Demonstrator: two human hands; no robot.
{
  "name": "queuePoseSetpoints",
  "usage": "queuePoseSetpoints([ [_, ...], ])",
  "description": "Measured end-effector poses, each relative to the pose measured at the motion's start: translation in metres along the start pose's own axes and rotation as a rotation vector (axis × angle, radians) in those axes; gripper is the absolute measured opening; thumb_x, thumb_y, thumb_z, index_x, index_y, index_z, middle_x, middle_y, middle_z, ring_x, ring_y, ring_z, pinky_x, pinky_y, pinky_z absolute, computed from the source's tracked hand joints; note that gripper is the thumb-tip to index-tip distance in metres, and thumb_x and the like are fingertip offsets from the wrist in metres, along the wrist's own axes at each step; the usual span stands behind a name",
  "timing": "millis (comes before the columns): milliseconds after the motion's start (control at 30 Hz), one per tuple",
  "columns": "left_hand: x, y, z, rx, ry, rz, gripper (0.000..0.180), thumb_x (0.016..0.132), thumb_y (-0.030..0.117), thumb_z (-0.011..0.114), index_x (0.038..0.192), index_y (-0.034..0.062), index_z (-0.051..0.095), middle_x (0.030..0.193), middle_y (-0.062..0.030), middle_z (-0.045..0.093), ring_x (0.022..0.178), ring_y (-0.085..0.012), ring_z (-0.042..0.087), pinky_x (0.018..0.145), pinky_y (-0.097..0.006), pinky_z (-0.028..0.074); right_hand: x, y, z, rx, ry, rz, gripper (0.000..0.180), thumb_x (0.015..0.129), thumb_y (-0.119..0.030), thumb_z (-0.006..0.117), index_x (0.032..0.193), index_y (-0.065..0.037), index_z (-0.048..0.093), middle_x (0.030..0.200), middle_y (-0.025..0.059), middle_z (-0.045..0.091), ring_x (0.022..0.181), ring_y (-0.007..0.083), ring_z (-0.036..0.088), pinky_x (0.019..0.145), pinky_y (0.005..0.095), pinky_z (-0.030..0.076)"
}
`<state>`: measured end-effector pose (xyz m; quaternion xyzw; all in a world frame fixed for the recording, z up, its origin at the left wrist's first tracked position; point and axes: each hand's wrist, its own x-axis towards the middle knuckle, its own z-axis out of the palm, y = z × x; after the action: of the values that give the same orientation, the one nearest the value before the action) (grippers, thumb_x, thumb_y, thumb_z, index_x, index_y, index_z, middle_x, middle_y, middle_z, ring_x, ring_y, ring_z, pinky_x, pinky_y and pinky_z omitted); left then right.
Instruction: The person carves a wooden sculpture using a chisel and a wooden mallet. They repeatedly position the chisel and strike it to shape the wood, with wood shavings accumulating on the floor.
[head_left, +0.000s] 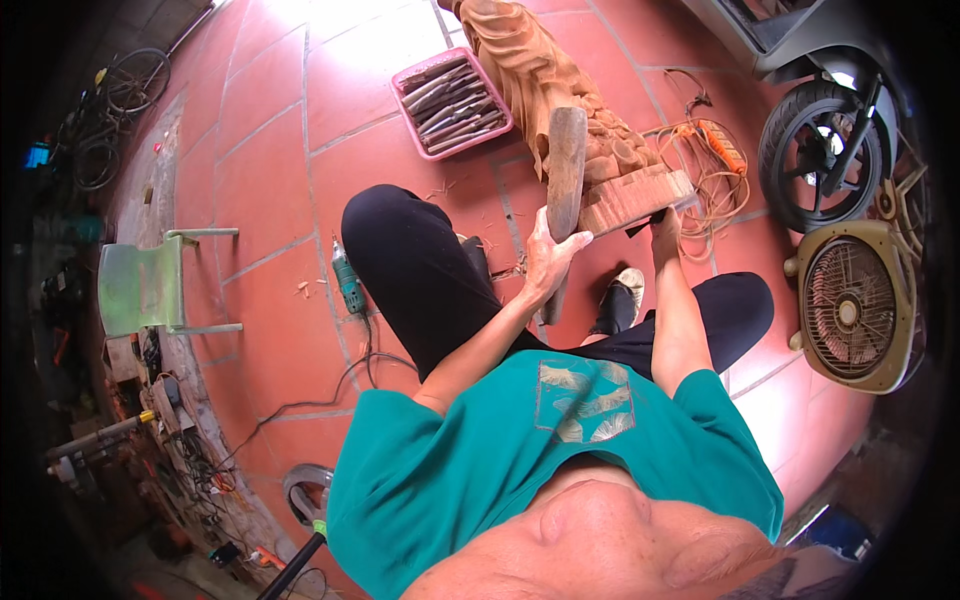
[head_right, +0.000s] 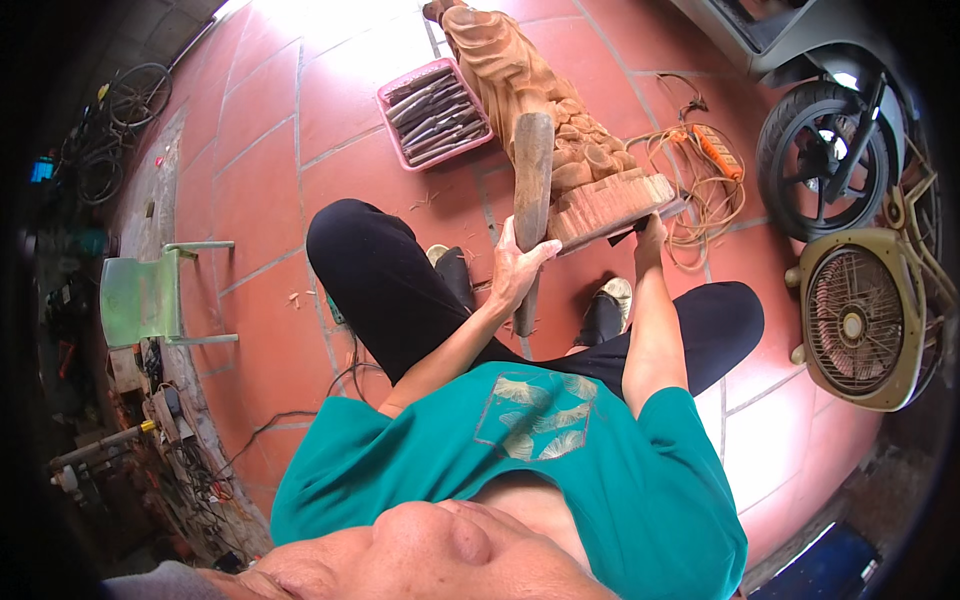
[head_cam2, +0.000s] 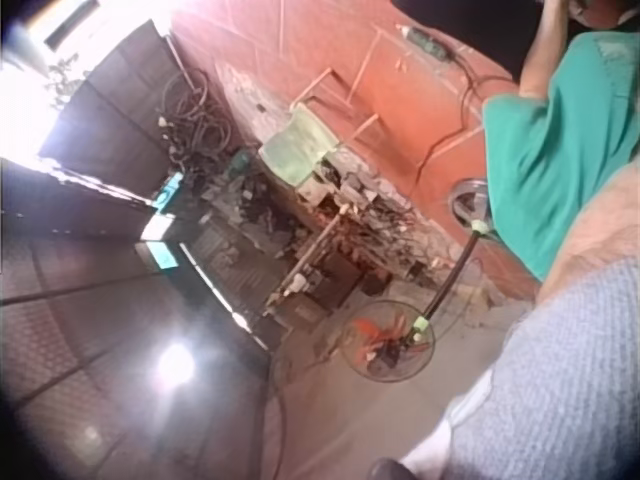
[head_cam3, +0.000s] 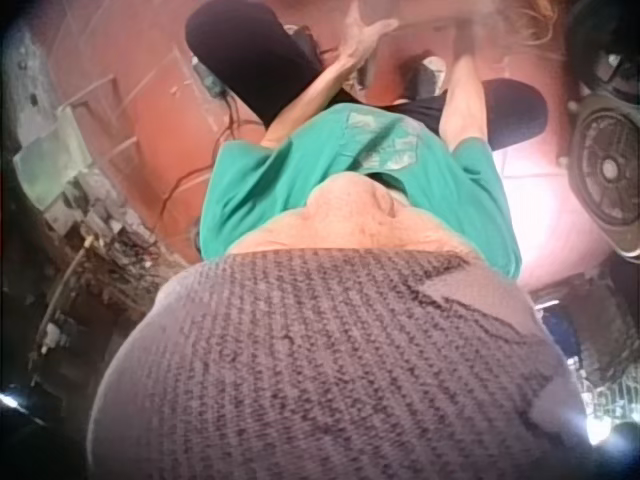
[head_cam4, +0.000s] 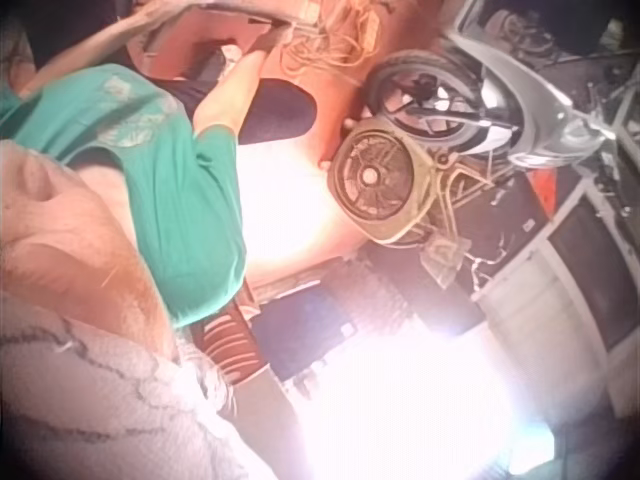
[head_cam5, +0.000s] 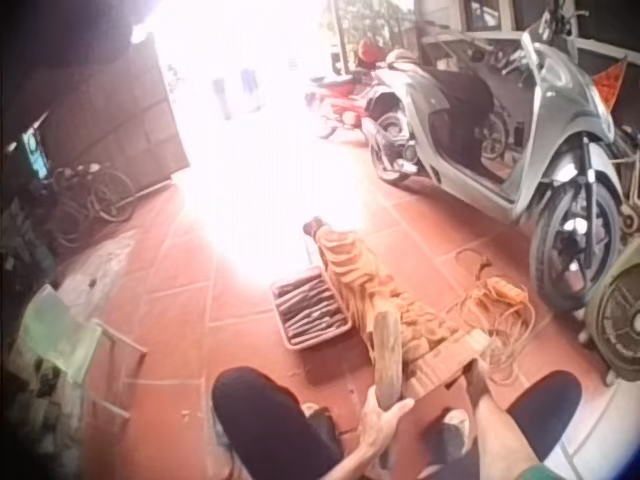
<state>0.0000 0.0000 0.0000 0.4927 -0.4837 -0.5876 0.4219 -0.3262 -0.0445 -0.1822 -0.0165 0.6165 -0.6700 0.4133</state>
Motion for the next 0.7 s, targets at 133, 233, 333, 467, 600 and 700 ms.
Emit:
queuePoseSetpoints([
  [133, -0.011, -0.001, 0.007, 0.019, 0.024, 0.000, 0.068, 0.081, 0.020, 0.082, 0.135, -0.0019, 0.047, 0.115, -0.0159, 0.067, 0.103, -0.0212, 0.065, 0.091, -0.036, 0.053, -0.014, -0.010, -0.010, -0.053, 0.058, 0.012, 0.021, 0.093, -0.032, 0.062, 0.094, -0.011, 0.064, 0.073, 0.0009, 0.062, 0.055, 0.0140, 0.056, 0.048, 0.0262, 0.043],
  [233, -0.013, 0.006, 0.000, 0.016, 0.052, 0.047, 0.065, 0.081, 0.018, 0.082, 0.133, -0.0017, 0.048, 0.111, -0.0127, 0.065, 0.101, -0.0168, 0.062, 0.089, -0.033, 0.053, -0.031, -0.007, 0.002, -0.063, 0.068, 0.016, 0.020, 0.093, -0.030, 0.061, 0.096, -0.010, 0.064, 0.075, 0.0019, 0.063, 0.063, 0.0153, 0.060, 0.057, 0.0296, 0.050],
  [333, -0.009, 0.001, -0.004, -0.047, 0.047, 0.073, 0.069, 0.080, 0.015, 0.082, 0.136, -0.0017, 0.046, 0.116, -0.0167, 0.067, 0.106, -0.0229, 0.065, 0.095, -0.037, 0.051, -0.032, -0.004, 0.001, -0.060, 0.030, 0.011, 0.020, 0.093, -0.028, 0.061, 0.099, -0.010, 0.064, 0.078, 0.0033, 0.064, 0.069, 0.0172, 0.062, 0.065, 0.0335, 0.053],
  [467, -0.005, 0.005, -0.008, -0.030, 0.041, 0.041, 0.069, 0.079, 0.012, 0.082, 0.136, -0.0010, 0.046, 0.117, -0.0171, 0.068, 0.106, -0.0238, 0.065, 0.098, -0.038, 0.051, -0.043, -0.008, 0.009, -0.039, -0.007, -0.020, 0.022, 0.087, -0.031, 0.067, 0.092, -0.010, 0.066, 0.080, 0.0024, 0.064, 0.072, 0.0149, 0.059, 0.068, 0.0330, 0.048],
  [600, -0.002, 0.002, -0.010, -0.016, 0.011, 0.073, 0.065, 0.081, 0.014, 0.082, 0.134, -0.0006, 0.047, 0.110, -0.0102, 0.064, 0.101, -0.0175, 0.061, 0.090, -0.033, 0.051, -0.048, -0.014, 0.007, -0.076, -0.001, 0.002, 0.020, 0.089, -0.029, 0.063, 0.090, -0.009, 0.065, 0.078, 0.0025, 0.063, 0.071, 0.0144, 0.059, 0.067, 0.0331, 0.049],
  [700, -0.003, 0.006, -0.005, -0.023, 0.006, 0.078, 0.065, 0.081, 0.015, 0.083, 0.134, -0.0006, 0.048, 0.113, -0.0114, 0.064, 0.103, -0.0181, 0.061, 0.092, -0.034, 0.051, -0.046, -0.020, 0.006, -0.070, 0.021, 0.012, 0.018, 0.090, -0.028, 0.063, 0.089, -0.009, 0.064, 0.077, 0.0025, 0.062, 0.071, 0.0146, 0.059, 0.068, 0.0335, 0.050],
])
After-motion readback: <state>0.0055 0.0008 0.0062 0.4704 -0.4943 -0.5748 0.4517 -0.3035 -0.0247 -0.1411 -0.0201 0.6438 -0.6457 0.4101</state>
